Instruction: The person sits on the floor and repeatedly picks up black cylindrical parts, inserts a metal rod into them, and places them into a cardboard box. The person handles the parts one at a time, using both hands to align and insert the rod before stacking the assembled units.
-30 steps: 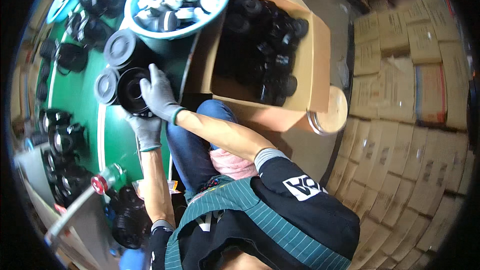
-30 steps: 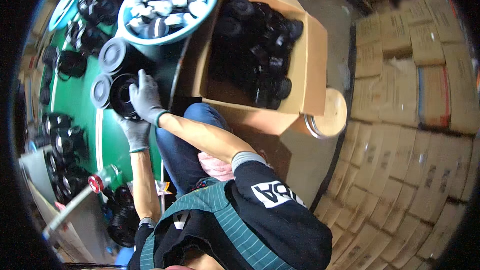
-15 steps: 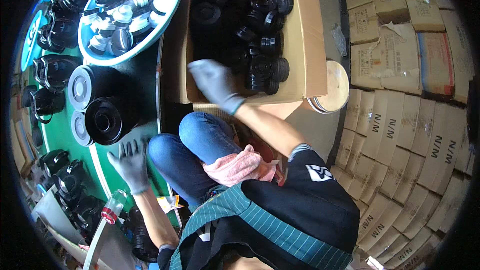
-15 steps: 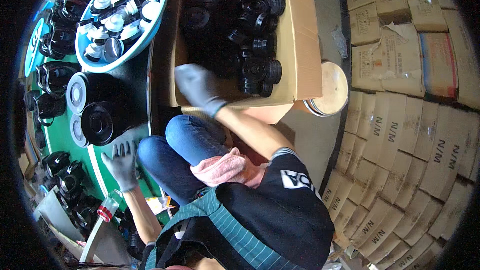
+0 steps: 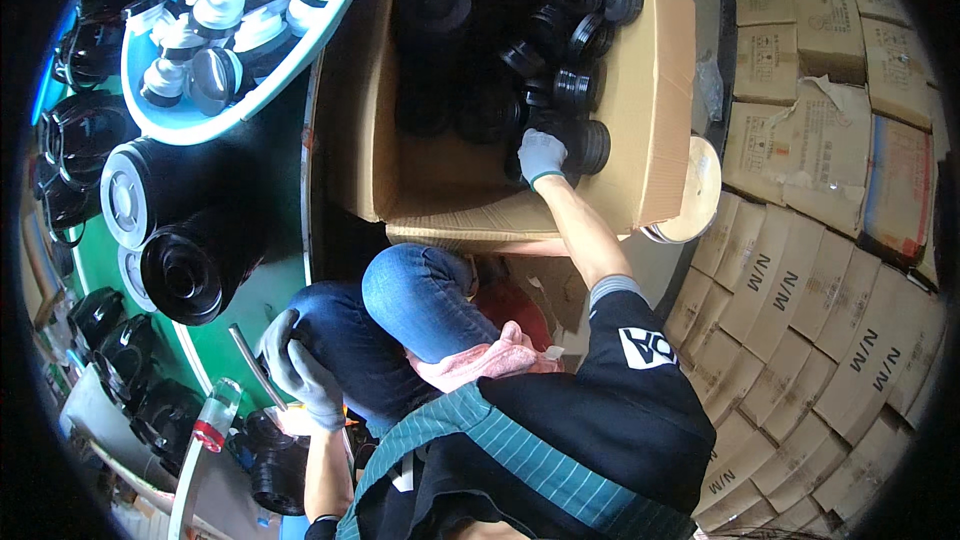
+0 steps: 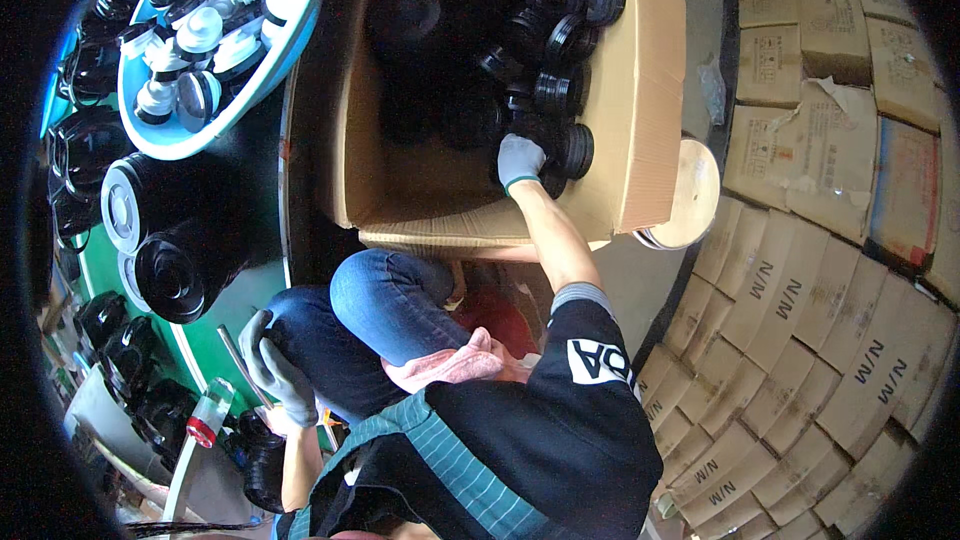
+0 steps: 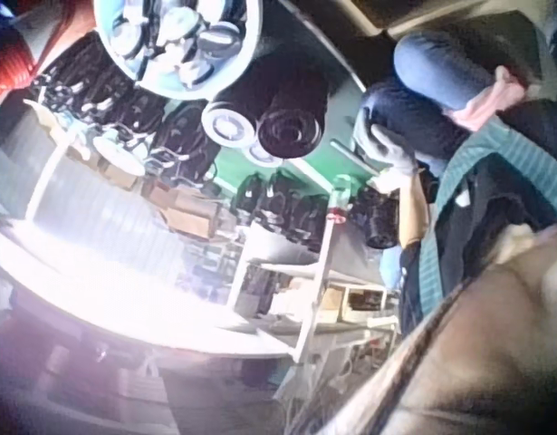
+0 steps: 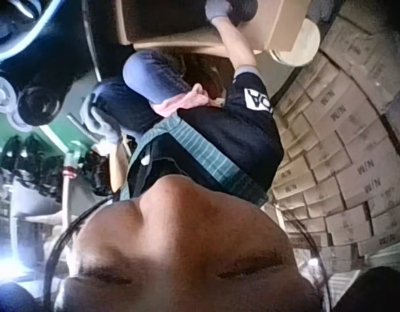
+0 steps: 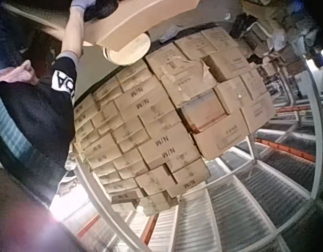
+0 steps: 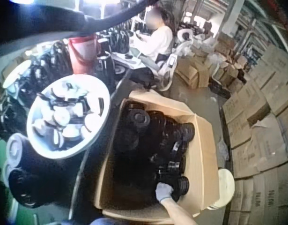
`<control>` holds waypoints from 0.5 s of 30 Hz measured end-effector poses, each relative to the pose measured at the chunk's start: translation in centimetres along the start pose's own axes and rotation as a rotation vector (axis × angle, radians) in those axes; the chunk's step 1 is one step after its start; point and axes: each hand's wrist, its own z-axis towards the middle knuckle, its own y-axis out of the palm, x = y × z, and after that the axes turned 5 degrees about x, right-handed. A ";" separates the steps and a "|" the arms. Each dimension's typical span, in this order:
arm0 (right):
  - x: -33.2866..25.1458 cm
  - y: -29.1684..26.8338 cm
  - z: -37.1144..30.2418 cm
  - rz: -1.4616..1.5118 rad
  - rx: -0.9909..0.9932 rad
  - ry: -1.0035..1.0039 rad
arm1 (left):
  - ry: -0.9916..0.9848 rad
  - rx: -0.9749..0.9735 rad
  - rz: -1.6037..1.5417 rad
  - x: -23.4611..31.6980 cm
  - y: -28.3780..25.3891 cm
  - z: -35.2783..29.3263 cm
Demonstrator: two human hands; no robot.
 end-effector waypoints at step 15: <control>-7.6 -9.0 -2.6 -0.365 0.519 -0.760 | 0.062 -0.001 0.039 -0.3 0.1 -0.2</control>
